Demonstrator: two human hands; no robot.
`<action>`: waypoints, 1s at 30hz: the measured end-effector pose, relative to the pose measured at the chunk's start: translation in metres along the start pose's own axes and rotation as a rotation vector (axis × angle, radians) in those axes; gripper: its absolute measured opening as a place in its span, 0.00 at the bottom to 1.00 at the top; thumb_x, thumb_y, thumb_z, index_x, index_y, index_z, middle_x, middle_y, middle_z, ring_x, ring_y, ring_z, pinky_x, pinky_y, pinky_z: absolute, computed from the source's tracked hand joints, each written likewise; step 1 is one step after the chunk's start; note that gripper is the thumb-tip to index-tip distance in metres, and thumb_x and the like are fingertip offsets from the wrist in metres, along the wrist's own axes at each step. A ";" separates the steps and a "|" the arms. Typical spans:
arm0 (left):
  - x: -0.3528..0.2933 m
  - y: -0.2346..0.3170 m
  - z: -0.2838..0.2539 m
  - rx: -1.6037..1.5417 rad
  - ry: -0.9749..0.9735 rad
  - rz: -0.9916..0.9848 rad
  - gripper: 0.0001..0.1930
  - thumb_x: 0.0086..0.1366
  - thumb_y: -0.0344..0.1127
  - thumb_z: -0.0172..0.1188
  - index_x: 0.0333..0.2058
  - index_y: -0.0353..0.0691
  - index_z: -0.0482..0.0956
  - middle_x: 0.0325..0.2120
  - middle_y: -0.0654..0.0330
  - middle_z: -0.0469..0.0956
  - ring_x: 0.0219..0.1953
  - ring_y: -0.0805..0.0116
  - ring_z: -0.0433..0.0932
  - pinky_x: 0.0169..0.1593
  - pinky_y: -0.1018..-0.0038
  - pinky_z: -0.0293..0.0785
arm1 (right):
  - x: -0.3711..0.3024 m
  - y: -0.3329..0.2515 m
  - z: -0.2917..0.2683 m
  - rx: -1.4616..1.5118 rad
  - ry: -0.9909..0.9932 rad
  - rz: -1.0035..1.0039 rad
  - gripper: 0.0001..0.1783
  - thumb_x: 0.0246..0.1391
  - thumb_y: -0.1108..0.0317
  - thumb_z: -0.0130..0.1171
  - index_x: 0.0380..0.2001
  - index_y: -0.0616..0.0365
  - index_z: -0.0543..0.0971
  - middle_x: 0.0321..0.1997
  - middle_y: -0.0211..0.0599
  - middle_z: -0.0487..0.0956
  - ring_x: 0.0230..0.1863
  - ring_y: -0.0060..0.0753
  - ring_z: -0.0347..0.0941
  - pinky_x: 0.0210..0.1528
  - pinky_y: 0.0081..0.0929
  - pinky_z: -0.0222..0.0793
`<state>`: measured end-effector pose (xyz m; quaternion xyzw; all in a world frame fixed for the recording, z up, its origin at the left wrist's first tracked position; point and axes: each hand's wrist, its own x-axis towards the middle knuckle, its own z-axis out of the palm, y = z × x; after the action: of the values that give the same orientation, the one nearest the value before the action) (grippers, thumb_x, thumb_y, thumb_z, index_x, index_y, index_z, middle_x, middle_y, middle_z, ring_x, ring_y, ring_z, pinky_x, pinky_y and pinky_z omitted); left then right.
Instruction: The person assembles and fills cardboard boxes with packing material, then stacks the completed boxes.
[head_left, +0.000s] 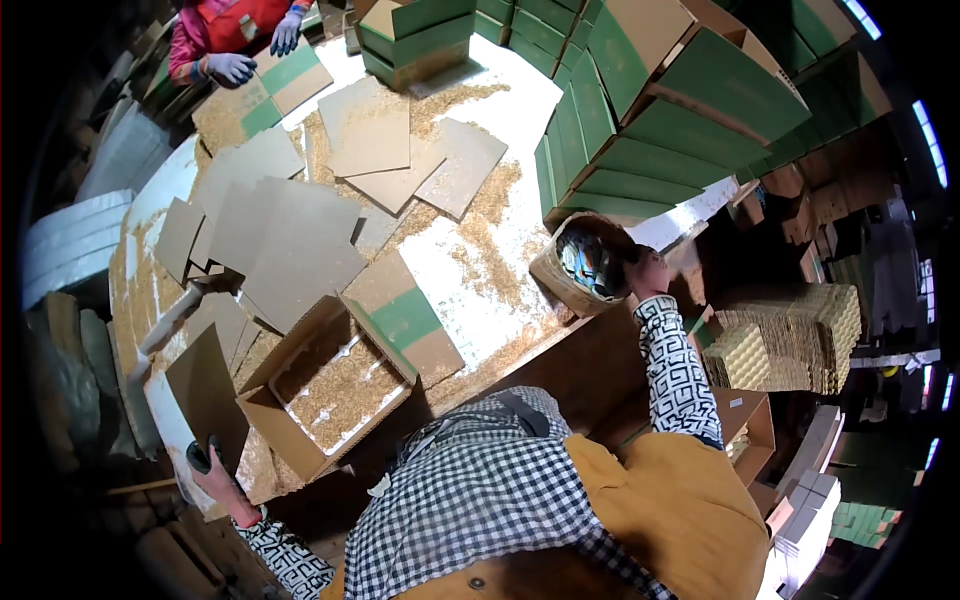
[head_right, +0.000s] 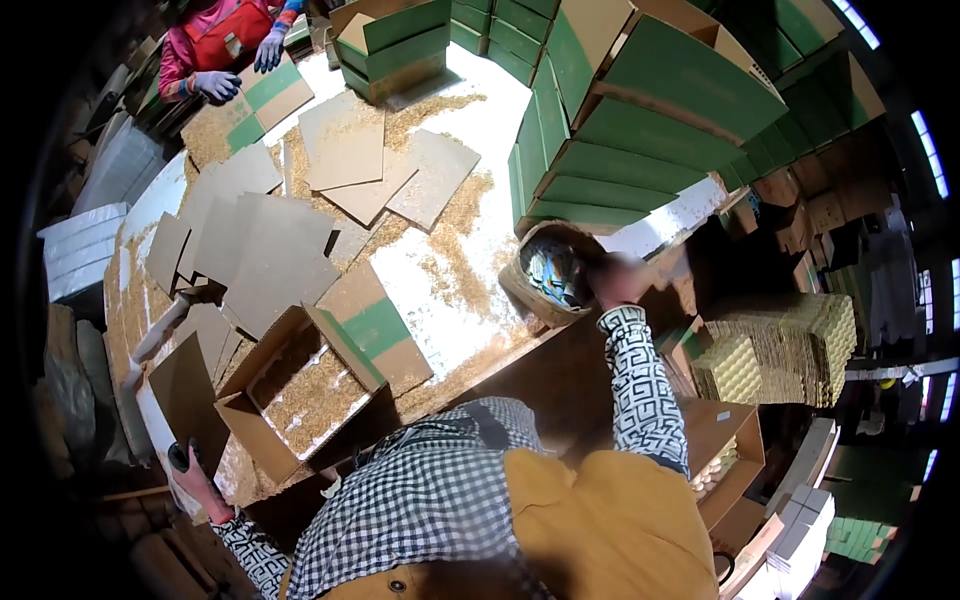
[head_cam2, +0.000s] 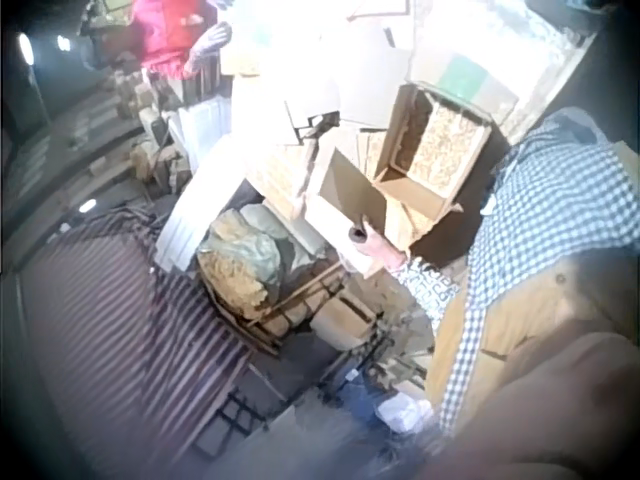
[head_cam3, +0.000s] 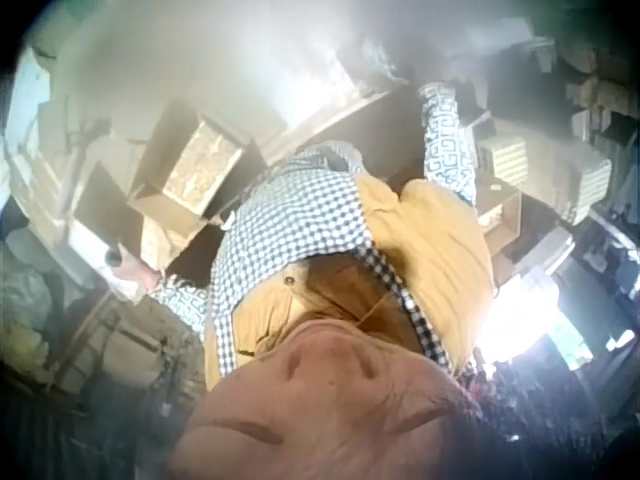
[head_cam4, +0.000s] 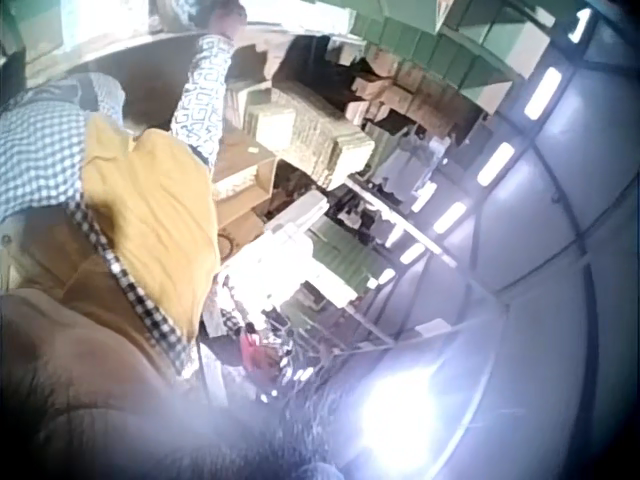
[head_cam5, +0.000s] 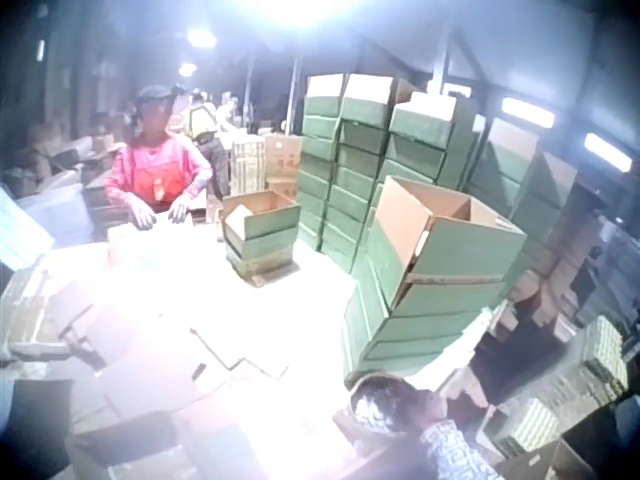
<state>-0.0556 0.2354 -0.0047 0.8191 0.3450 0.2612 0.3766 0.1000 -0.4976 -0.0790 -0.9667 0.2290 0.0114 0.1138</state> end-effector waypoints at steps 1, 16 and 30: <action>-0.003 0.004 -0.003 0.008 0.015 -0.013 0.16 0.57 0.27 0.59 0.43 0.25 0.70 0.38 0.56 0.74 0.39 0.69 0.72 0.46 0.75 0.69 | -0.002 -0.022 -0.003 -0.068 -0.094 0.032 0.21 0.45 0.54 0.57 0.41 0.54 0.77 0.41 0.46 0.77 0.44 0.46 0.73 0.45 0.39 0.69; -0.001 -0.006 0.006 -0.064 -0.005 0.055 0.13 0.58 0.25 0.57 0.42 0.25 0.72 0.38 0.55 0.76 0.39 0.67 0.74 0.45 0.74 0.71 | -0.009 0.026 -0.011 -0.239 0.167 -0.065 0.20 0.49 0.54 0.49 0.39 0.57 0.75 0.39 0.47 0.78 0.41 0.51 0.73 0.42 0.45 0.69; -0.100 0.075 0.067 0.314 -0.313 0.708 0.16 0.44 0.27 0.56 0.36 0.39 0.74 0.36 0.53 0.73 0.40 0.56 0.72 0.43 0.65 0.70 | -0.175 -0.327 -0.026 0.353 -0.016 -1.390 0.19 0.38 0.75 0.56 0.39 0.58 0.74 0.35 0.44 0.74 0.34 0.43 0.73 0.36 0.36 0.70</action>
<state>-0.0444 0.0944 -0.0007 0.9645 0.0165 0.1908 0.1819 0.0888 -0.1420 0.0291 -0.8558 -0.4422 -0.0940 0.2512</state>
